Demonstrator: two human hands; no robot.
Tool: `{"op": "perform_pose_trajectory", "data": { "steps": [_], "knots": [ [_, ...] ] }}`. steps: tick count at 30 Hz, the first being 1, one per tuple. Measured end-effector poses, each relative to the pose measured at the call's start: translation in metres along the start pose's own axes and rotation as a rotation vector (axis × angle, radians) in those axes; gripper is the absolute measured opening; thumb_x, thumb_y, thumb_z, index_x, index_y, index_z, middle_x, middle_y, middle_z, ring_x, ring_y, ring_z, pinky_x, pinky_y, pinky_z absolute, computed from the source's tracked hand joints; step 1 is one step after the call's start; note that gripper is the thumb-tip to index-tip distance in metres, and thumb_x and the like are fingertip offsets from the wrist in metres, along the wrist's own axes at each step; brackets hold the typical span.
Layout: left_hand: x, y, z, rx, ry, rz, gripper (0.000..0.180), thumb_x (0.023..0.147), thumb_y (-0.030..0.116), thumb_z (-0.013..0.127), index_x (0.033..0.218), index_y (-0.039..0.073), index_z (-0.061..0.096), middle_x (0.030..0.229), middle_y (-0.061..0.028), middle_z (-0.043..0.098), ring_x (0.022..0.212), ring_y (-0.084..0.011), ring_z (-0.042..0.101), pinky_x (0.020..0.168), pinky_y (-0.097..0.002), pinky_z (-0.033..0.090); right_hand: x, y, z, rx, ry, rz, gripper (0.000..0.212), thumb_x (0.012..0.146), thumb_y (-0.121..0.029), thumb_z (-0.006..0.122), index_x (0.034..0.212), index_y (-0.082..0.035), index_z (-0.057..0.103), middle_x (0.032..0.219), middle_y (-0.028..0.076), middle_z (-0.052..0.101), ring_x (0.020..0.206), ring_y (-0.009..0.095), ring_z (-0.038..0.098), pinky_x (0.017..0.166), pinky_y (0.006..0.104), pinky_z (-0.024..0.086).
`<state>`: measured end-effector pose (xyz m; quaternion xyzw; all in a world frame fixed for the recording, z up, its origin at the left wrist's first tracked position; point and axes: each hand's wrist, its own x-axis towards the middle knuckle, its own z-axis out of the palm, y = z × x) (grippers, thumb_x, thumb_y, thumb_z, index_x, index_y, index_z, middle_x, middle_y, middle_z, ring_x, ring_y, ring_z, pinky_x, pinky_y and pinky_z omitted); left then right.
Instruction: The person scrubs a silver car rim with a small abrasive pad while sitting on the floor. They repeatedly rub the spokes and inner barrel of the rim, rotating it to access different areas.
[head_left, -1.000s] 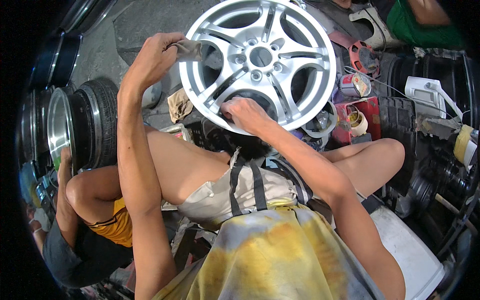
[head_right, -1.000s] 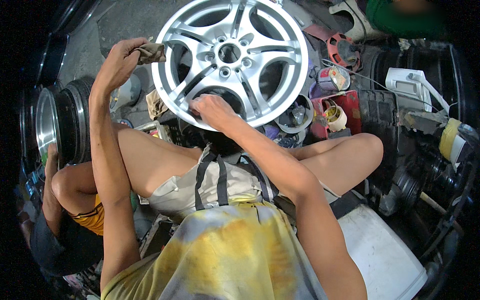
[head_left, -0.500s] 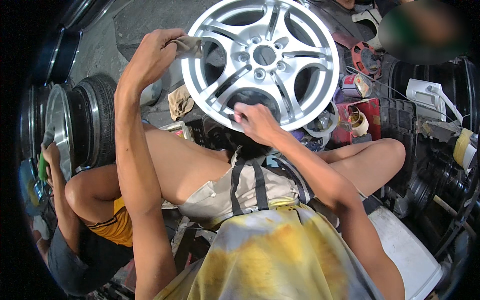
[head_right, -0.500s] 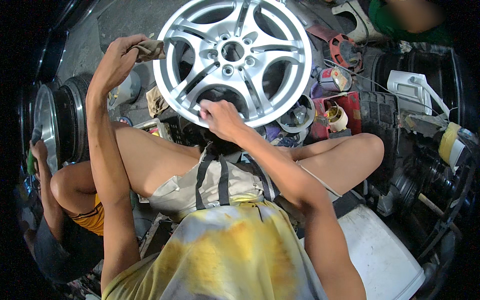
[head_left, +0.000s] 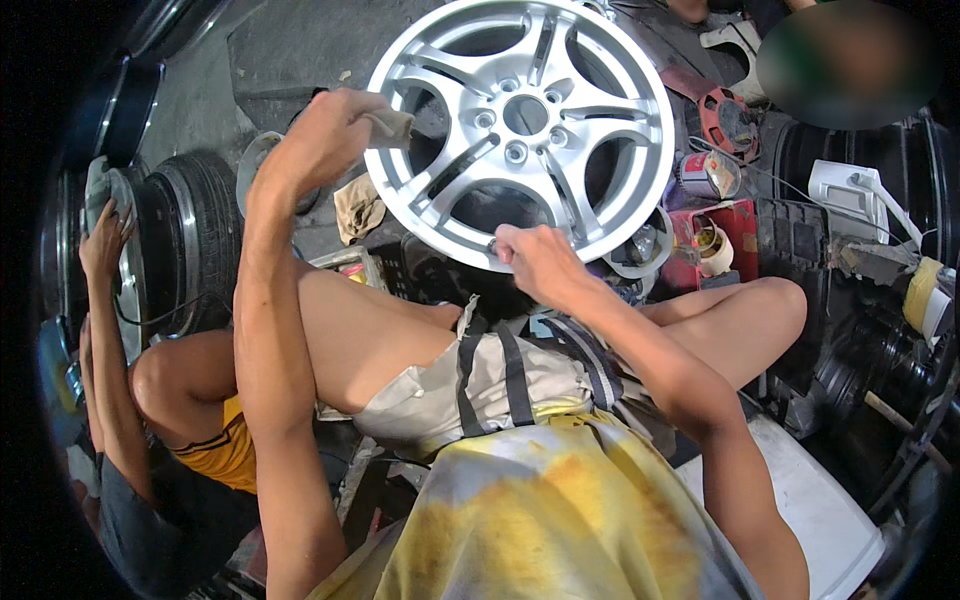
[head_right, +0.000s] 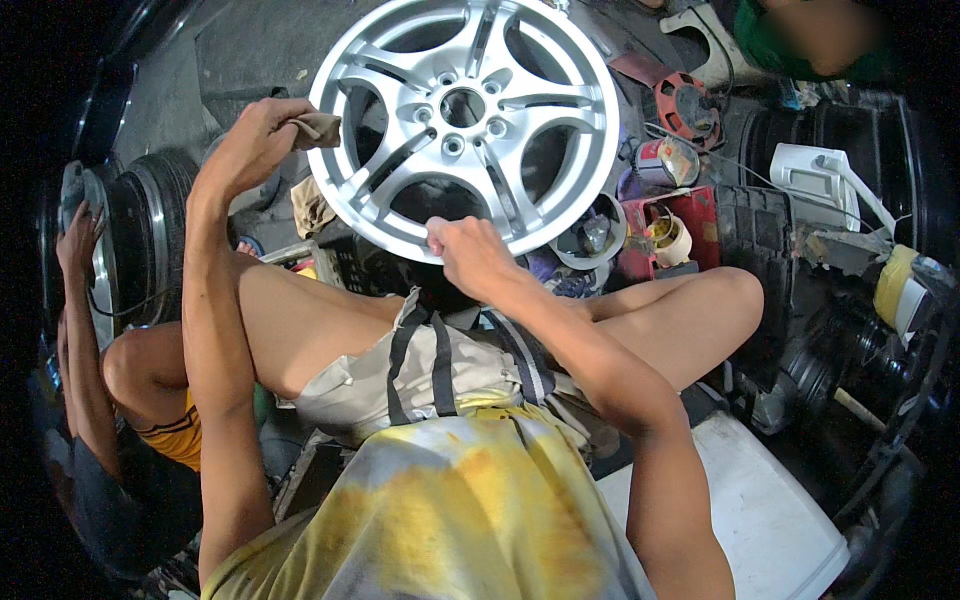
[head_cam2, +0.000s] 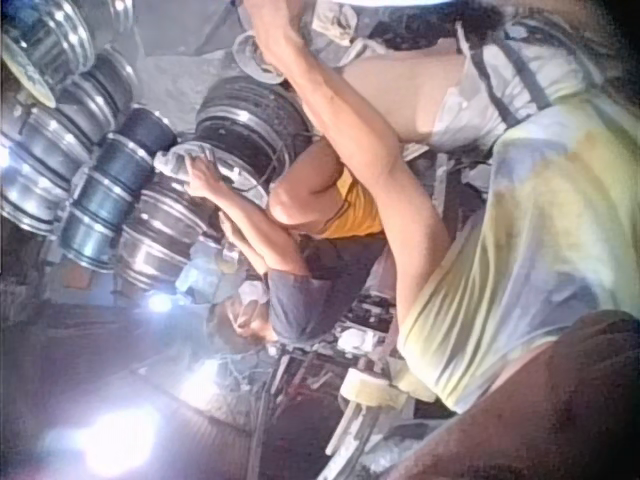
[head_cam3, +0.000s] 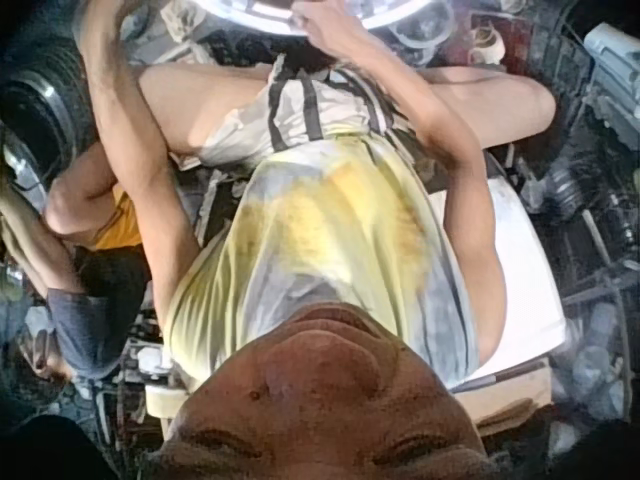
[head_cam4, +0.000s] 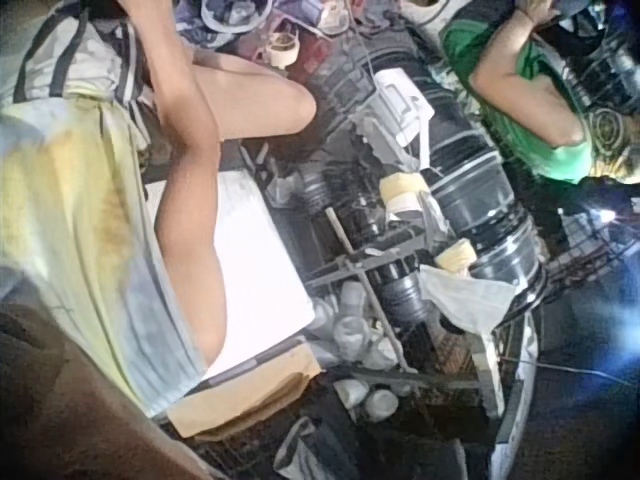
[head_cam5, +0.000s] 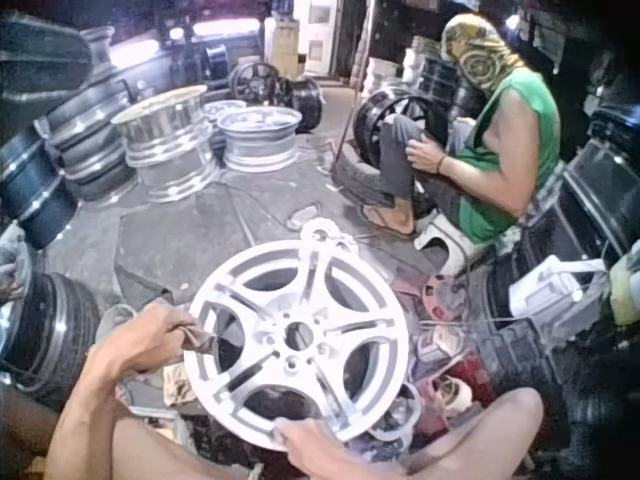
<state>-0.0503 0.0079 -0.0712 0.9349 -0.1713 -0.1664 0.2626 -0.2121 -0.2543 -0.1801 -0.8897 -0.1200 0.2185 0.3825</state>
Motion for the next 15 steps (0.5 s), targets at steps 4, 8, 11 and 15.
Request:
{"op": "perform_pose_trajectory", "data": {
  "steps": [4,8,11,15],
  "knots": [
    [0.01,0.003,0.0,0.013,0.005,0.074,0.037,0.084,0.005,0.046,0.11,-0.01,0.068,0.093,-0.0235,0.07,0.086,-0.0309,0.068,0.086,-0.0398,0.052,0.033,-0.017,0.019,0.142,0.105,-0.018,0.007,0.082,0.001,0.057,0.086,-0.003,0.061,0.079,0.025,0.066,0.083,0.05,0.065,0.074,0.0551,0.05],
    [0.009,-0.001,0.023,0.014,-0.008,0.076,0.034,0.085,0.005,0.046,0.109,-0.005,0.069,0.091,-0.0238,0.071,0.082,-0.0324,0.067,0.082,-0.0433,0.052,0.048,-0.013,0.037,0.031,0.13,-0.048,0.009,0.081,0.0,0.058,0.087,-0.005,0.061,0.079,0.025,0.067,0.084,0.049,0.066,0.073,0.0546,0.05],
    [0.004,-0.001,0.025,0.039,-0.197,0.009,0.033,0.086,0.005,0.047,0.107,-0.004,0.07,0.092,-0.024,0.071,0.082,-0.0343,0.067,0.082,-0.0445,0.052,0.03,-0.001,0.016,-0.047,-0.032,-0.078,0.01,0.082,0.0,0.057,0.089,-0.006,0.061,0.078,0.024,0.066,0.083,0.048,0.065,0.072,0.0543,0.05],
    [0.012,0.009,0.046,0.156,-0.318,0.0,0.029,0.087,0.007,0.05,0.103,-0.003,0.072,0.098,-0.0249,0.073,0.088,-0.0362,0.071,0.082,-0.044,0.054,0.043,0.001,0.03,-0.057,0.08,-0.209,0.014,0.082,0.001,0.058,0.092,-0.007,0.063,0.083,0.024,0.069,0.084,0.045,0.068,0.073,0.0529,0.052]
  ]
}}
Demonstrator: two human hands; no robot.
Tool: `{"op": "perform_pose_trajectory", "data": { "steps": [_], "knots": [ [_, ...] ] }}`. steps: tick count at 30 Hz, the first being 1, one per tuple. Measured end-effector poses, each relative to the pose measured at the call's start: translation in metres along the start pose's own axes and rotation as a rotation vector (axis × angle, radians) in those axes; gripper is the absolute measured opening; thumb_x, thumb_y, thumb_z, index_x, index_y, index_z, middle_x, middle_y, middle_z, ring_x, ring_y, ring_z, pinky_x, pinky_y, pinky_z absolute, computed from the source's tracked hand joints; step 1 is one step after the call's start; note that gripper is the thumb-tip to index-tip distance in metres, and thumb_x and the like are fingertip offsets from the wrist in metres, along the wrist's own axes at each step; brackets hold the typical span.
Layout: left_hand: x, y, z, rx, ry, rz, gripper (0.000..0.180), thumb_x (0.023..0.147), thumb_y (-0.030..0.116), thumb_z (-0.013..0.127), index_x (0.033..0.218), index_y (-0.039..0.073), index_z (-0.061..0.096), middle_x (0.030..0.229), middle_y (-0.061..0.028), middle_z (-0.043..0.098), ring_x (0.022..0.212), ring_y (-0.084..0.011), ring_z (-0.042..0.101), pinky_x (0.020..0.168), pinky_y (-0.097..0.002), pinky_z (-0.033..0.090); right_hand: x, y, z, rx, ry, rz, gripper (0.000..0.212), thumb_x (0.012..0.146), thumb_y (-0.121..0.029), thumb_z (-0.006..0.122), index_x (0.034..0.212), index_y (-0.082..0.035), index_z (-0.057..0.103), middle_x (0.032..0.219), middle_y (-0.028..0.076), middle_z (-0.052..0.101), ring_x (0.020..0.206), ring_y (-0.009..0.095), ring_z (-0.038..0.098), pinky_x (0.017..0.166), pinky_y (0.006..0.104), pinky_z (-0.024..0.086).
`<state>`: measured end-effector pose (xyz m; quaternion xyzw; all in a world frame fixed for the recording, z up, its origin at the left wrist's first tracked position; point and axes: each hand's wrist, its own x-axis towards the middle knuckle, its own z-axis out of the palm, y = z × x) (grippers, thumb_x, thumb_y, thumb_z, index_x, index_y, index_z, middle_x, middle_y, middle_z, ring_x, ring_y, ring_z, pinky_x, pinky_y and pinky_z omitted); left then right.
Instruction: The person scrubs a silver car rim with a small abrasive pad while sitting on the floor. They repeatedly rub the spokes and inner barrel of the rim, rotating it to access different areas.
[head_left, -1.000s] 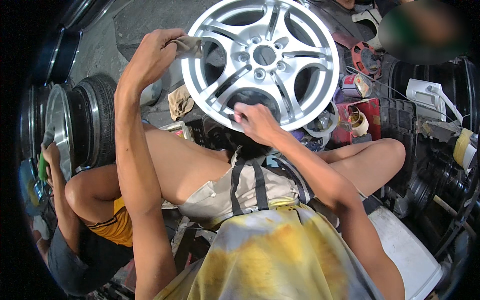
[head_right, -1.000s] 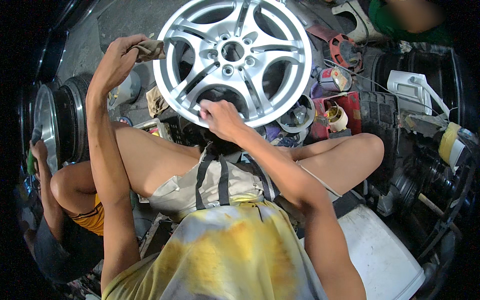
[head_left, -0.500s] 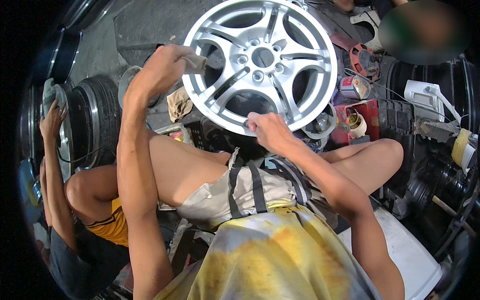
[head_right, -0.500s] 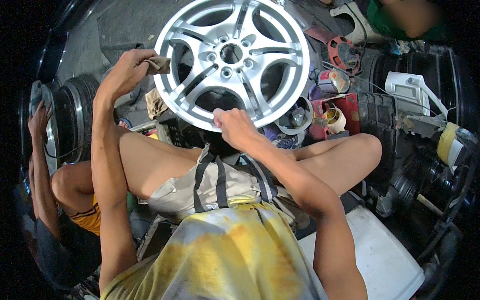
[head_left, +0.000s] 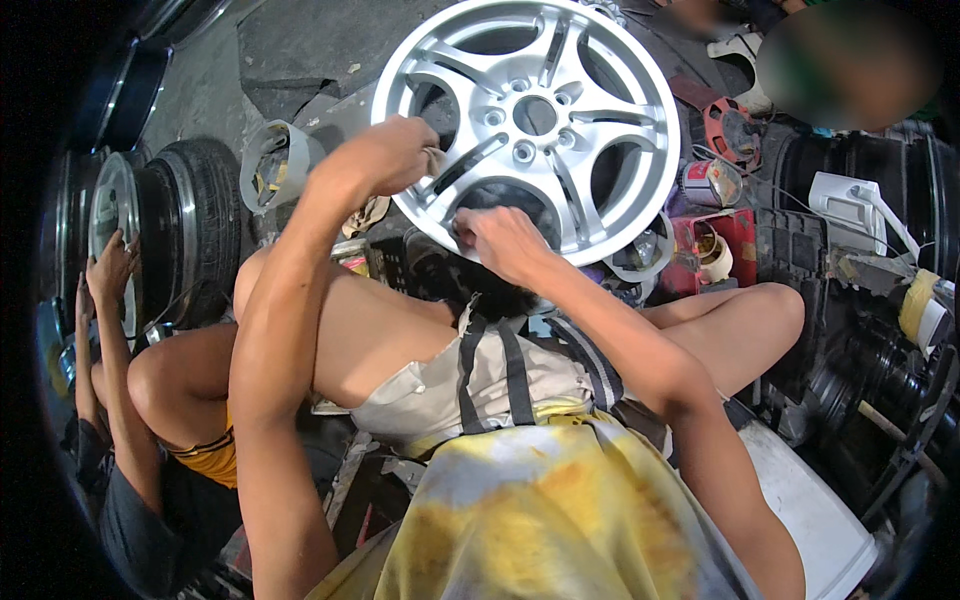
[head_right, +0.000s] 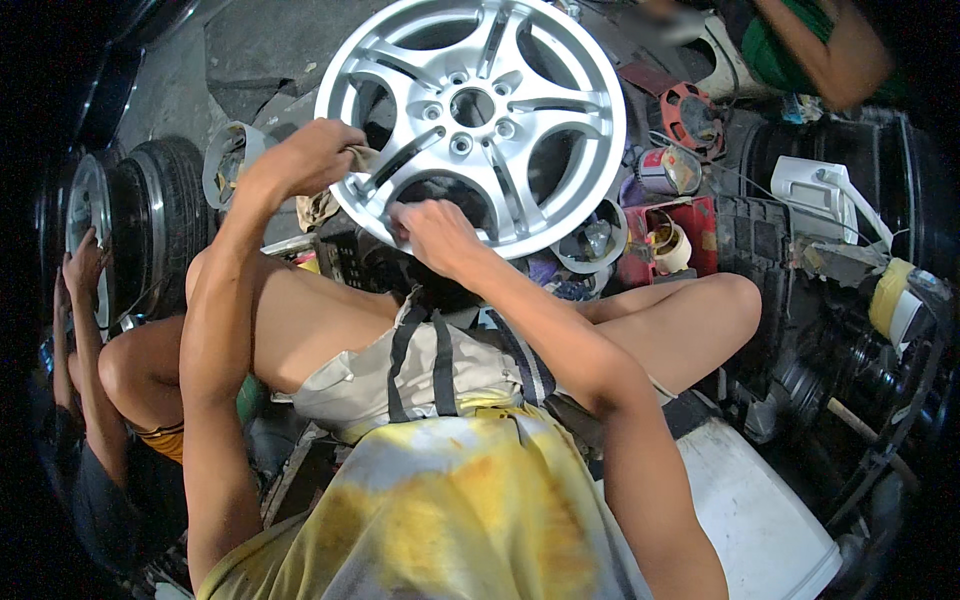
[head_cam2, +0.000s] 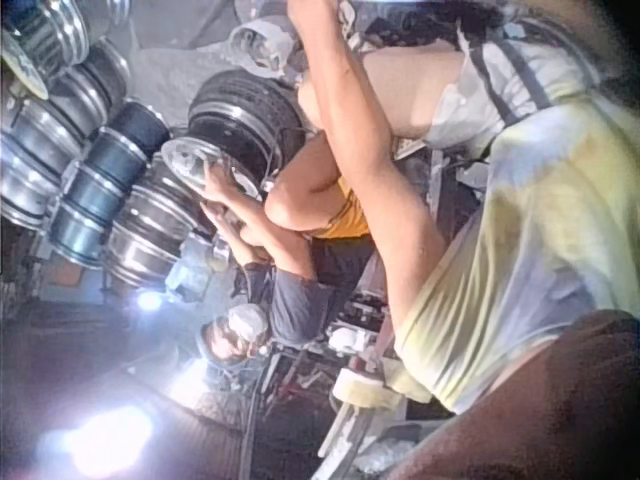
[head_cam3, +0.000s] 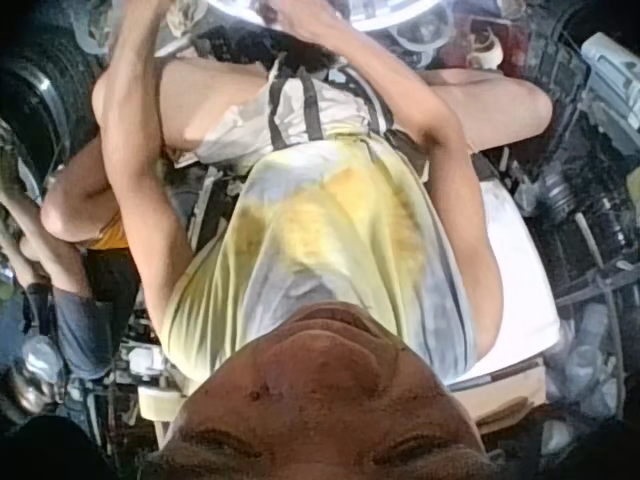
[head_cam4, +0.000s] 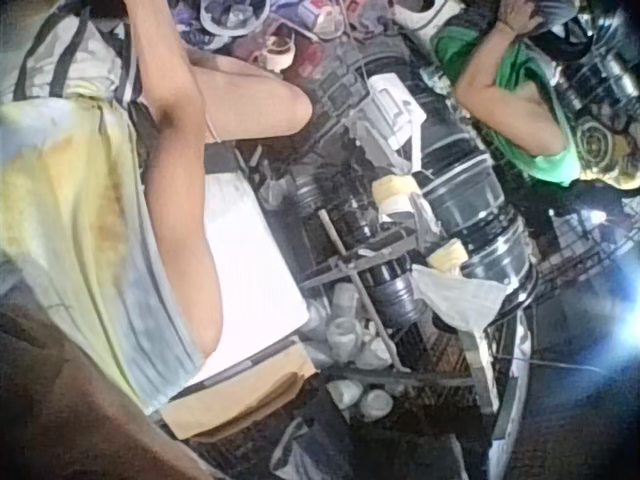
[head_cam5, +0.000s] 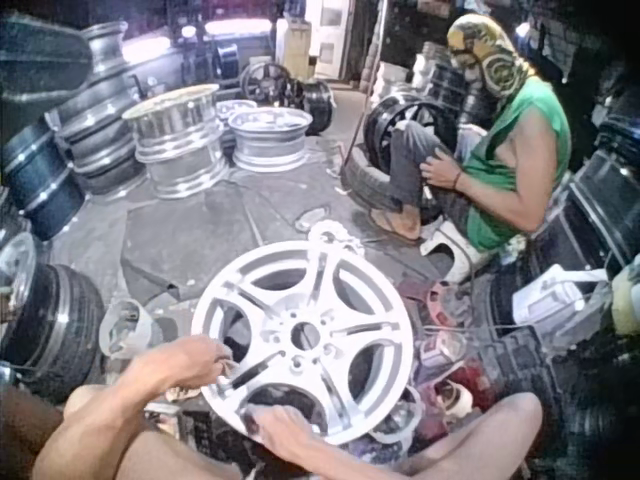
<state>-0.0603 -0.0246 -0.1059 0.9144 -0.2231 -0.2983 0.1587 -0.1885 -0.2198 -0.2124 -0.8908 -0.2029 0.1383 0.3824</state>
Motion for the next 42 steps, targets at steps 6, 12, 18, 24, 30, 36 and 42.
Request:
{"op": "perform_pose_trajectory", "data": {
  "steps": [6,12,18,24,30,36,42],
  "knots": [
    [0.002,0.001,0.086,0.018,-0.334,0.146,0.023,0.085,0.008,0.058,0.101,0.004,0.073,0.104,-0.0223,0.072,0.096,-0.0382,0.071,0.088,-0.0471,0.055,-0.026,0.005,-0.024,-0.246,-0.123,0.183,0.012,0.082,-0.001,0.062,0.093,-0.005,0.065,0.084,0.022,0.071,0.085,0.042,0.071,0.074,0.0529,0.054],
    [-0.034,0.069,0.117,0.724,-0.297,0.168,0.035,0.087,0.02,0.068,0.113,-0.003,0.072,0.119,-0.0166,0.058,0.113,-0.0309,0.054,0.088,-0.0393,0.046,-0.041,-0.01,-0.048,-0.273,-0.103,0.215,0.006,0.084,-0.003,0.061,0.088,-0.008,0.063,0.079,0.02,0.07,0.082,0.043,0.07,0.074,0.0544,0.053],
    [-0.009,0.138,0.178,0.154,-0.159,0.177,0.053,0.082,0.012,0.066,0.124,-0.018,0.055,0.121,-0.0301,0.052,0.111,-0.0389,0.052,0.094,-0.044,0.048,-0.067,0.019,-0.096,-0.182,-0.092,0.291,0.007,0.088,-0.004,0.058,0.091,-0.008,0.062,0.081,0.023,0.069,0.083,0.045,0.068,0.074,0.0532,0.053],
    [-0.045,0.065,0.184,0.065,0.12,0.411,0.048,0.083,0.0,0.058,0.131,-0.003,0.051,0.131,-0.0189,0.048,0.122,-0.0363,0.052,0.104,-0.0466,0.048,-0.09,0.027,-0.164,0.132,0.111,0.37,0.012,0.092,-0.002,0.052,0.103,-0.003,0.057,0.084,0.014,0.064,0.07,0.031,0.064,0.07,0.0418,0.051],
    [-0.024,-0.051,0.081,0.753,0.128,0.512,0.03,0.091,0.014,0.061,0.119,0.007,0.061,0.122,-0.0058,0.055,0.117,-0.0216,0.054,0.095,-0.0383,0.05,-0.1,0.048,-0.154,0.363,0.103,0.523,0.021,0.095,-0.002,0.049,0.11,-0.005,0.063,0.079,0.014,0.062,0.071,0.025,0.063,0.073,0.0401,0.05],
    [0.017,-0.083,0.021,1.058,0.153,0.185,0.037,0.095,0.009,0.057,0.131,0.007,0.065,0.147,-0.0071,0.046,0.129,-0.0252,0.049,0.099,-0.0356,0.049,-0.1,0.055,-0.196,-0.019,0.204,0.37,0.021,0.095,-0.004,0.05,0.11,-0.005,0.065,0.091,0.024,0.068,0.091,0.043,0.067,0.081,0.0463,0.05],
    [0.013,-0.033,0.084,1.047,-0.071,-0.103,0.047,0.093,0.016,0.063,0.134,-0.006,0.062,0.147,-0.0205,0.046,0.13,-0.0335,0.051,0.094,-0.0418,0.052,-0.127,0.111,-0.241,-0.13,0.254,0.473,0.026,0.091,0.0,0.055,0.114,-0.001,0.067,0.093,0.022,0.071,0.087,0.032,0.07,0.078,0.0421,0.054]
  ]
}}
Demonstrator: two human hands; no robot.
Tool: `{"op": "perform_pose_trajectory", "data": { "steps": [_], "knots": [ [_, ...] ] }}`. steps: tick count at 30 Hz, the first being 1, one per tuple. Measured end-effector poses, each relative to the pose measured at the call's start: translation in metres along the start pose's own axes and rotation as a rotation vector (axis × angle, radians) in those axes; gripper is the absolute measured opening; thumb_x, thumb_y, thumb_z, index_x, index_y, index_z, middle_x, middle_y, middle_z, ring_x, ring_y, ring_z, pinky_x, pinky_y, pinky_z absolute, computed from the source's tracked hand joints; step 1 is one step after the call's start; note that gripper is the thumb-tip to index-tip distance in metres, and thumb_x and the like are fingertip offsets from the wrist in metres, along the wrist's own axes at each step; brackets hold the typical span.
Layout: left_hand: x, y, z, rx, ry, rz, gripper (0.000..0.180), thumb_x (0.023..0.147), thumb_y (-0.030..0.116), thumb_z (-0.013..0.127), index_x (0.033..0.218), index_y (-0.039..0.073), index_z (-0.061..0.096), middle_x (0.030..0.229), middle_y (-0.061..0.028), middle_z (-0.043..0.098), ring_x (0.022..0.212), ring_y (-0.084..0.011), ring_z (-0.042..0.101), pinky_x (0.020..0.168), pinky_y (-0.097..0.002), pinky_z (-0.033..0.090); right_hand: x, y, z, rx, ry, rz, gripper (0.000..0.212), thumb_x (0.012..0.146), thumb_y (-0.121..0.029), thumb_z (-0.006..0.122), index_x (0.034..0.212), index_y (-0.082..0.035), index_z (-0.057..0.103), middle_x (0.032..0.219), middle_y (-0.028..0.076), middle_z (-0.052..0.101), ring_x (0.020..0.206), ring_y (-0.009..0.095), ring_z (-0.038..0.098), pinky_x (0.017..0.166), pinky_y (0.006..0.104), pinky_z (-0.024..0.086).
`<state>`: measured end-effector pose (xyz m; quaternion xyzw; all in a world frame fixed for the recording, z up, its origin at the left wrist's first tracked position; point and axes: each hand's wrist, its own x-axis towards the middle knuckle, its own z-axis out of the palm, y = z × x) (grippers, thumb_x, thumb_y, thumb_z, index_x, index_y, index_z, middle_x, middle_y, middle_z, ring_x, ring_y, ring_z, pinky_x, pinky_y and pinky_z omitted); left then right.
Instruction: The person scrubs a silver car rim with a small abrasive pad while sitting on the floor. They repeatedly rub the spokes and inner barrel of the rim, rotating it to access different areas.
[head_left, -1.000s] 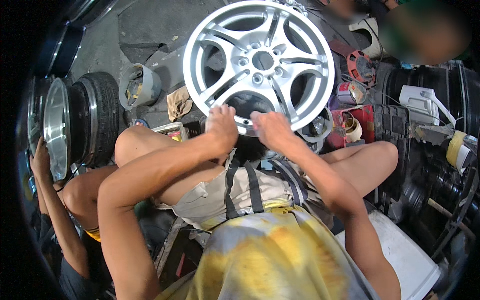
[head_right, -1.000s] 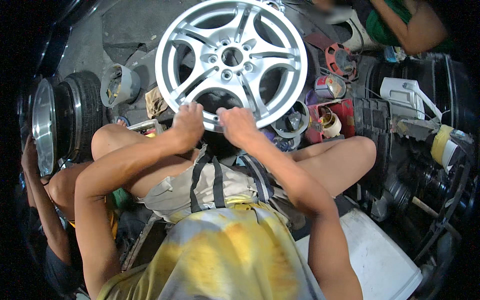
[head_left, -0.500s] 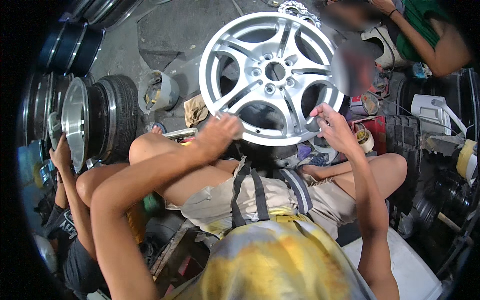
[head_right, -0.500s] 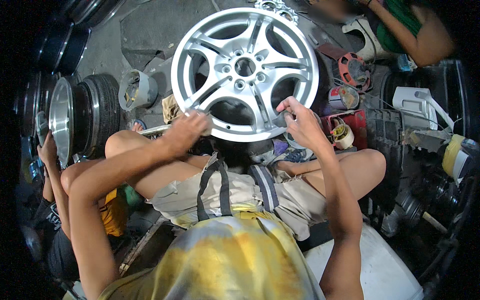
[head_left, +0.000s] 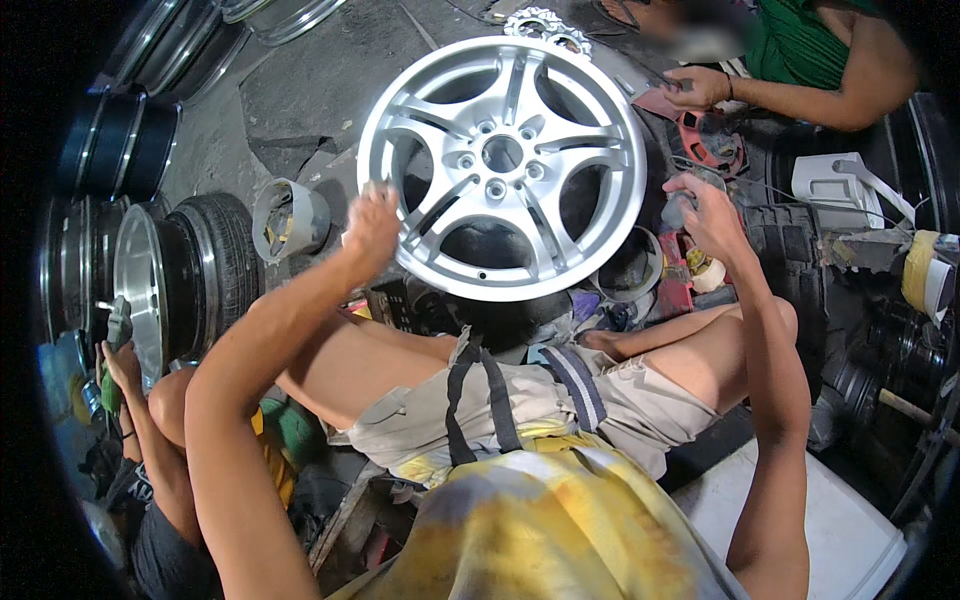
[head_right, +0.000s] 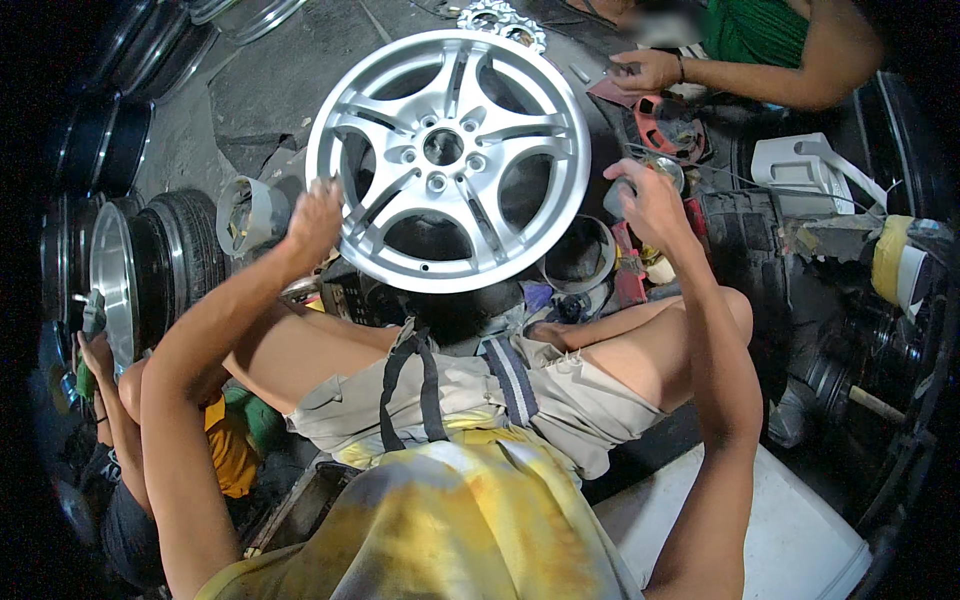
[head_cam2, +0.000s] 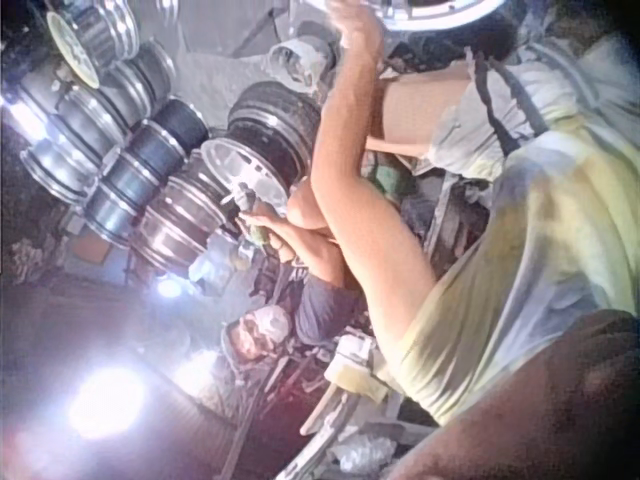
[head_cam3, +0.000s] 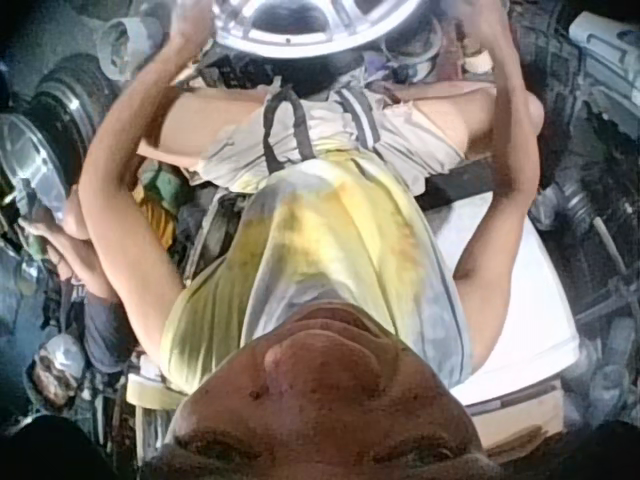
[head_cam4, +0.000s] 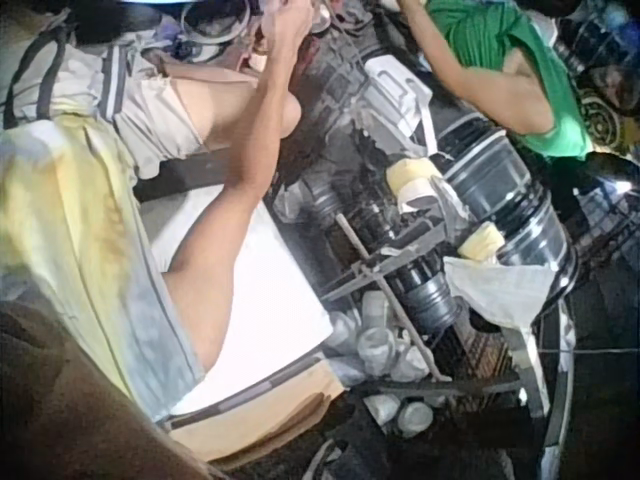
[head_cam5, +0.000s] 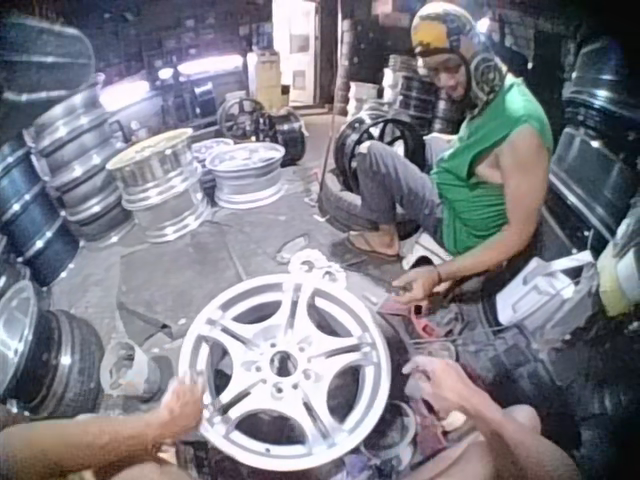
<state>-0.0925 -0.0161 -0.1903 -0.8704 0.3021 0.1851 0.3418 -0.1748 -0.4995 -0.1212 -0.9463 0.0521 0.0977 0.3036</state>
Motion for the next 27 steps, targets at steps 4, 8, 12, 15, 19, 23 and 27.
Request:
{"op": "perform_pose_trajectory", "data": {
  "steps": [4,8,12,15,19,23,27],
  "knots": [
    [-0.03,0.049,-0.031,-0.347,-0.018,0.257,0.024,0.087,0.007,0.061,0.1,-0.008,0.075,0.106,-0.0181,0.071,0.091,-0.0369,0.071,0.08,-0.0446,0.058,0.0,0.037,0.016,0.562,-0.186,0.194,0.029,0.089,0.003,0.065,0.118,0.004,0.066,0.094,0.009,0.072,0.083,0.015,0.068,0.072,0.0291,0.056],
    [-0.008,0.02,-0.067,-1.094,-0.041,0.342,0.029,0.089,0.004,0.049,0.093,-0.001,0.077,0.095,-0.0265,0.073,0.092,-0.039,0.073,0.088,-0.0435,0.058,0.003,0.025,0.031,0.583,-0.29,0.343,0.028,0.091,-0.001,0.07,0.119,0.004,0.065,0.096,0.011,0.073,0.087,0.016,0.07,0.075,0.0281,0.057],
    [0.038,-0.018,-0.062,-1.091,0.333,-0.036,0.03,0.092,0.01,0.048,0.096,-0.001,0.075,0.096,-0.0268,0.072,0.09,-0.0429,0.071,0.091,-0.0474,0.055,0.001,0.027,0.032,0.597,-0.35,0.455,0.02,0.095,-0.011,0.07,0.11,0.003,0.065,0.102,0.012,0.072,0.094,0.019,0.072,0.077,0.0283,0.058],
    [0.063,-0.022,-0.03,-1.233,0.149,-0.107,0.048,0.098,0.035,0.046,0.102,-0.005,0.073,0.106,-0.0349,0.068,0.102,-0.048,0.066,0.096,-0.0506,0.05,-0.003,0.016,0.039,0.81,-0.37,0.527,0.02,0.097,-0.014,0.069,0.11,0.0,0.064,0.109,0.01,0.069,0.095,0.019,0.07,0.082,0.0295,0.058],
    [0.07,0.02,-0.002,-1.37,0.103,-0.207,0.088,0.1,0.067,0.035,0.113,-0.015,0.065,0.116,-0.0408,0.064,0.116,-0.0544,0.06,0.105,-0.0522,0.043,-0.007,-0.007,0.058,0.869,-0.453,0.535,0.021,0.098,-0.015,0.067,0.114,-0.003,0.06,0.117,0.006,0.065,0.096,0.017,0.067,0.091,0.0324,0.056],
    [0.068,0.035,0.01,-1.531,0.139,-0.342,0.089,0.099,0.067,0.035,0.112,-0.016,0.064,0.112,-0.0419,0.064,0.116,-0.0543,0.06,0.103,-0.0536,0.043,0.008,-0.01,0.083,0.683,-0.331,0.508,0.017,0.098,-0.021,0.064,0.105,-0.005,0.064,0.11,0.006,0.068,0.087,0.014,0.064,0.082,0.0305,0.058],
    [0.057,0.046,0.001,-1.669,0.104,-0.367,0.076,0.097,0.055,0.044,0.106,-0.018,0.064,0.104,-0.0404,0.065,0.108,-0.0515,0.062,0.097,-0.0513,0.044,0.026,-0.015,0.088,0.492,-0.097,0.449,0.024,0.097,-0.026,0.062,0.094,-0.004,0.07,0.095,0.007,0.07,0.079,0.012,0.062,0.068,0.0279,0.055]
  ]
}}
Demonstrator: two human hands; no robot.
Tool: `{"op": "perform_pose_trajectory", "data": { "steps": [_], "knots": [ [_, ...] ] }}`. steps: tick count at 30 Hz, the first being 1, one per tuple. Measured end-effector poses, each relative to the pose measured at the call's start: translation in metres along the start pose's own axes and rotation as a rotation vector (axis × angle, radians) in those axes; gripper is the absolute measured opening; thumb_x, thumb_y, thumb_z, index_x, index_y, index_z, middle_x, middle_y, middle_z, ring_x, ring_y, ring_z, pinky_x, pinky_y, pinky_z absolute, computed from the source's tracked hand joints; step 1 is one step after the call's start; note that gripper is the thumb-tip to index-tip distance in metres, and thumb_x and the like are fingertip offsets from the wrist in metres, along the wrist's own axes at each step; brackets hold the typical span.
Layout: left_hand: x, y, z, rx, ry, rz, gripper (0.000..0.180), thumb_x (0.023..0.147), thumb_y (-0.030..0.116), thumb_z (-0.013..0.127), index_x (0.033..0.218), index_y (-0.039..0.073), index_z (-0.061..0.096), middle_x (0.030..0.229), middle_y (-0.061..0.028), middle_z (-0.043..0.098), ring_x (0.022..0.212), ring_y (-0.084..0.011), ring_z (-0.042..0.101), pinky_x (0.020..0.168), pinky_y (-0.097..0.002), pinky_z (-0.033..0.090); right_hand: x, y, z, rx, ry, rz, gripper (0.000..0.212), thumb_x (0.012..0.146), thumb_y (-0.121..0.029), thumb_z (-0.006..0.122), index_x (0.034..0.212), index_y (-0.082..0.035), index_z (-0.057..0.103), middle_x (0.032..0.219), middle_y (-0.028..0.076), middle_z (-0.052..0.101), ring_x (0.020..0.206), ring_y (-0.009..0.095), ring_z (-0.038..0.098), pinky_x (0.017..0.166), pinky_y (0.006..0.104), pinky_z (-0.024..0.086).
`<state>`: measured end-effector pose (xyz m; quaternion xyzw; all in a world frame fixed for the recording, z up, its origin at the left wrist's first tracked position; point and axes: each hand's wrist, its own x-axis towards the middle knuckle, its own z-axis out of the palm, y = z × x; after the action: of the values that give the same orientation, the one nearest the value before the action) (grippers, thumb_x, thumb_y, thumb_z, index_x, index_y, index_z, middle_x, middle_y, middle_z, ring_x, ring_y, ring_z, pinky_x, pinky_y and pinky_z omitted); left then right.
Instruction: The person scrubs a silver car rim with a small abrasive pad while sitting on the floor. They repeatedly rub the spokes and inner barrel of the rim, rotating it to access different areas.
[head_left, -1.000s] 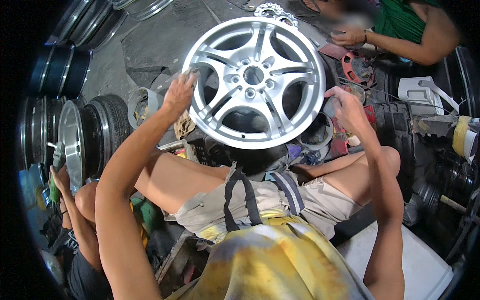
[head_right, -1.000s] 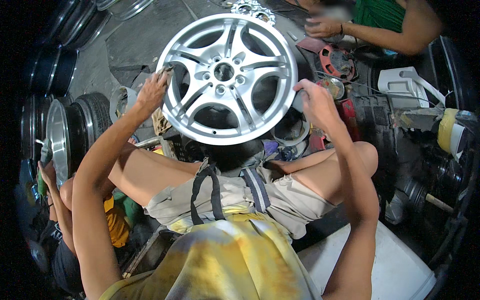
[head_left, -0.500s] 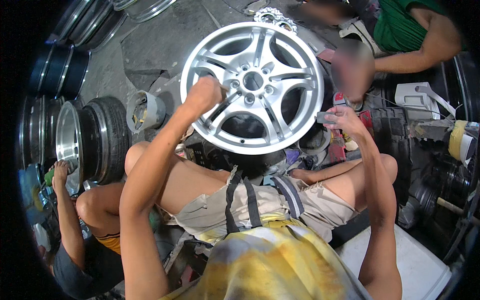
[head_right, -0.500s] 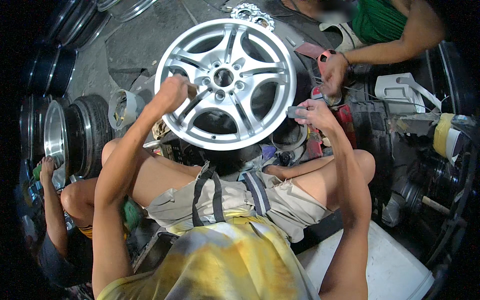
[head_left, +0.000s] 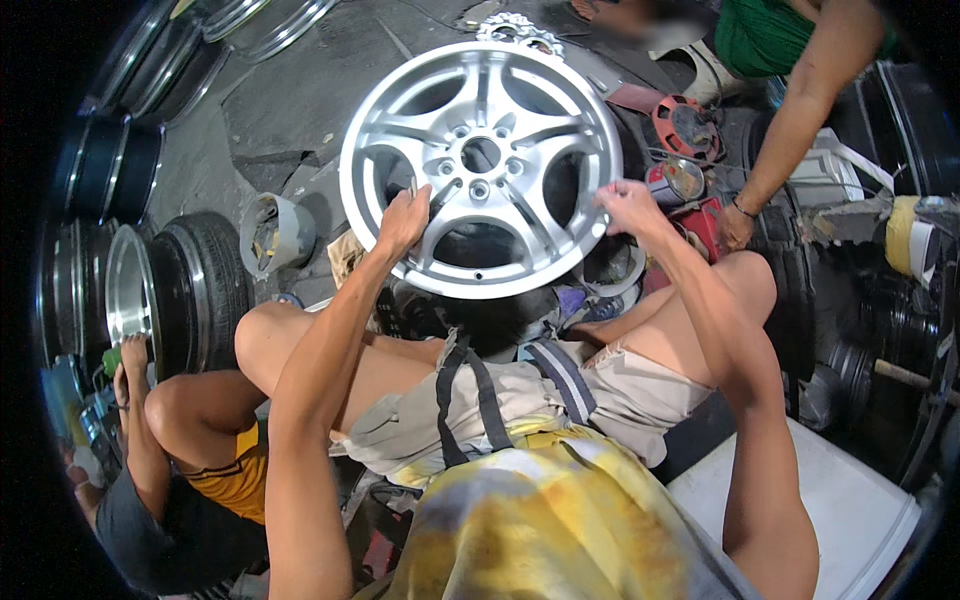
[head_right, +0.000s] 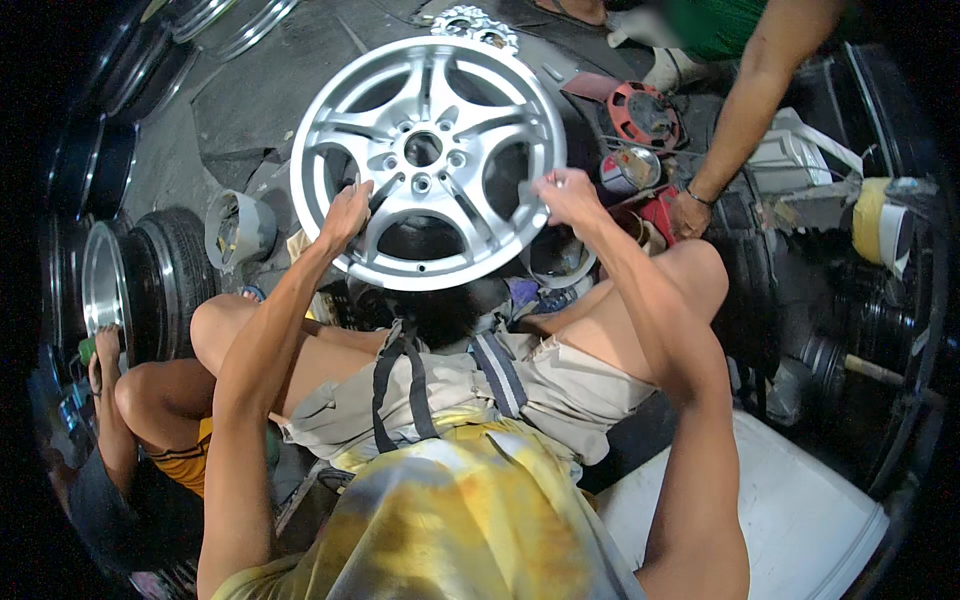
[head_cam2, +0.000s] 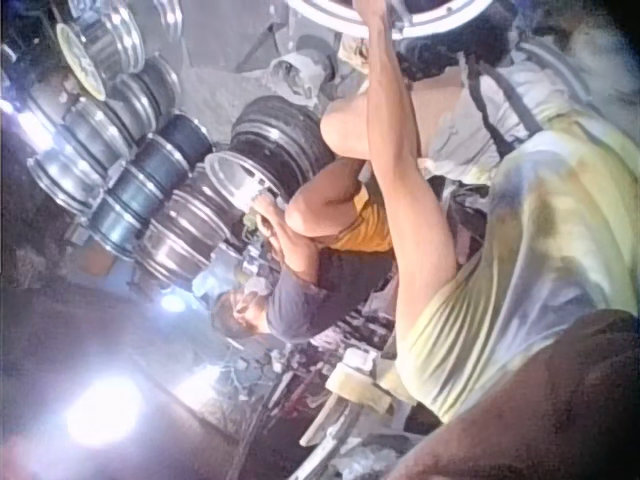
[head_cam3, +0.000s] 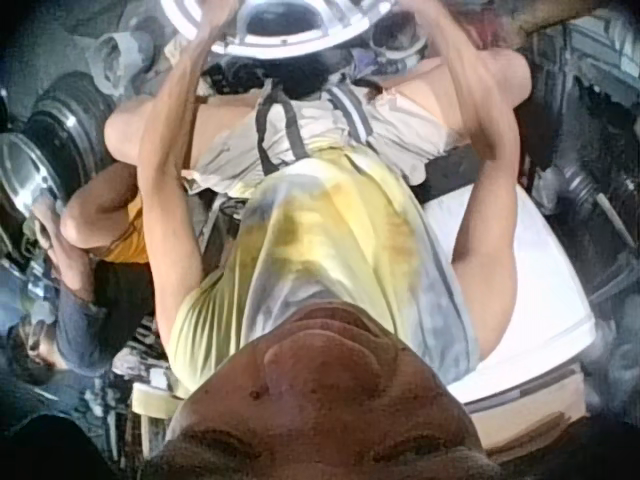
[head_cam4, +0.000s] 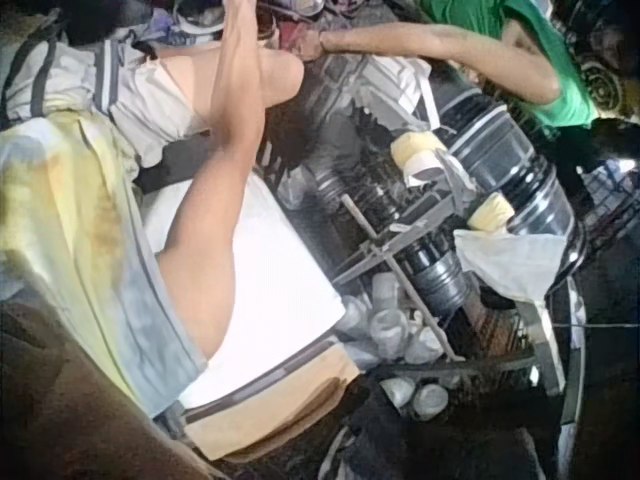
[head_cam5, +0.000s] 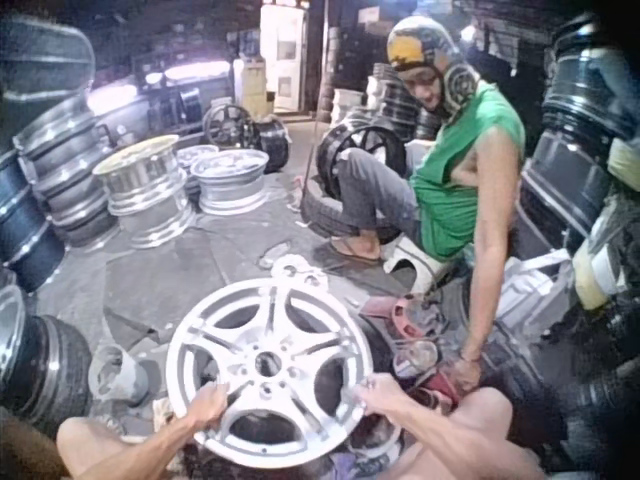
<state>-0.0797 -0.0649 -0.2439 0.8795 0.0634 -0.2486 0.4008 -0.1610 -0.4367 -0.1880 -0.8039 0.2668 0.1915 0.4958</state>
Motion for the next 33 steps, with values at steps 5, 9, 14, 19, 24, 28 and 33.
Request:
{"op": "perform_pose_trajectory", "data": {
  "steps": [5,9,14,19,24,28,33],
  "knots": [
    [-0.032,0.024,0.047,-0.462,-0.227,-0.192,0.043,0.091,0.028,0.05,0.075,-0.01,0.065,0.07,-0.0209,0.067,0.061,-0.0264,0.063,0.058,-0.0399,0.046,0.07,-0.018,-0.038,0.055,0.295,-0.319,0.037,0.083,-0.031,0.07,0.1,0.002,0.074,0.087,0.008,0.073,0.083,0.019,0.067,0.076,0.0362,0.052],
    [-0.045,0.017,0.066,-0.227,-0.243,-0.014,0.038,0.088,0.019,0.048,0.075,-0.015,0.06,0.069,-0.0285,0.066,0.066,-0.0378,0.068,0.066,-0.0477,0.054,0.078,-0.065,-0.046,-0.23,0.312,-0.526,0.044,0.08,-0.035,0.069,0.11,-0.002,0.073,0.097,0.021,0.074,0.092,0.03,0.071,0.089,0.0386,0.053],
    [-0.062,0.054,0.006,0.35,-0.608,0.404,0.035,0.088,0.021,0.049,0.1,-0.01,0.06,0.088,-0.0341,0.065,0.089,-0.049,0.067,0.08,-0.0516,0.052,0.001,-0.112,-0.056,-0.313,0.224,-0.738,0.029,0.091,-0.027,0.067,0.111,-0.005,0.069,0.091,0.01,0.07,0.084,0.019,0.067,0.075,0.0322,0.052],
    [-0.086,0.123,-0.044,0.246,-0.649,0.415,0.042,0.097,0.02,0.043,0.125,-0.002,0.065,0.092,-0.0148,0.07,0.074,-0.0239,0.062,0.075,-0.0415,0.053,-0.087,-0.107,-0.139,0.052,0.189,-0.678,0.023,0.098,-0.015,0.059,0.117,-0.007,0.067,0.103,0.007,0.072,0.086,0.014,0.071,0.076,0.0287,0.056],
    [-0.057,0.158,-0.094,0.306,-0.384,0.358,0.036,0.101,0.033,0.06,0.101,-0.002,0.069,0.076,-0.0031,0.061,0.071,-0.0115,0.055,0.062,-0.0296,0.047,-0.151,-0.001,-0.227,0.379,0.371,-0.483,0.023,0.101,-0.024,0.056,0.109,-0.004,0.065,0.096,0.006,0.065,0.085,0.014,0.063,0.074,0.0293,0.053],
    [-0.039,0.146,-0.124,0.16,-0.06,0.479,0.033,0.098,0.029,0.069,0.075,0.006,0.062,0.06,0.0,0.053,0.049,-0.0088,0.05,0.044,-0.0275,0.04,-0.16,0.098,-0.235,0.84,0.287,-0.243,0.031,0.101,-0.038,0.06,0.085,-0.011,0.061,0.073,0.001,0.051,0.068,0.014,0.055,0.062,0.0293,0.044],
    [-0.032,0.121,-0.111,0.066,-0.051,0.419,0.036,0.098,0.03,0.069,0.073,0.007,0.057,0.059,0.0006,0.051,0.05,-0.0087,0.049,0.046,-0.0277,0.041,-0.138,0.26,-0.154,-0.452,0.48,0.244,0.029,0.08,-0.036,0.082,0.079,-0.008,0.072,0.078,0.012,0.073,0.077,0.028,0.072,0.075,0.041,0.056]
  ]
}}
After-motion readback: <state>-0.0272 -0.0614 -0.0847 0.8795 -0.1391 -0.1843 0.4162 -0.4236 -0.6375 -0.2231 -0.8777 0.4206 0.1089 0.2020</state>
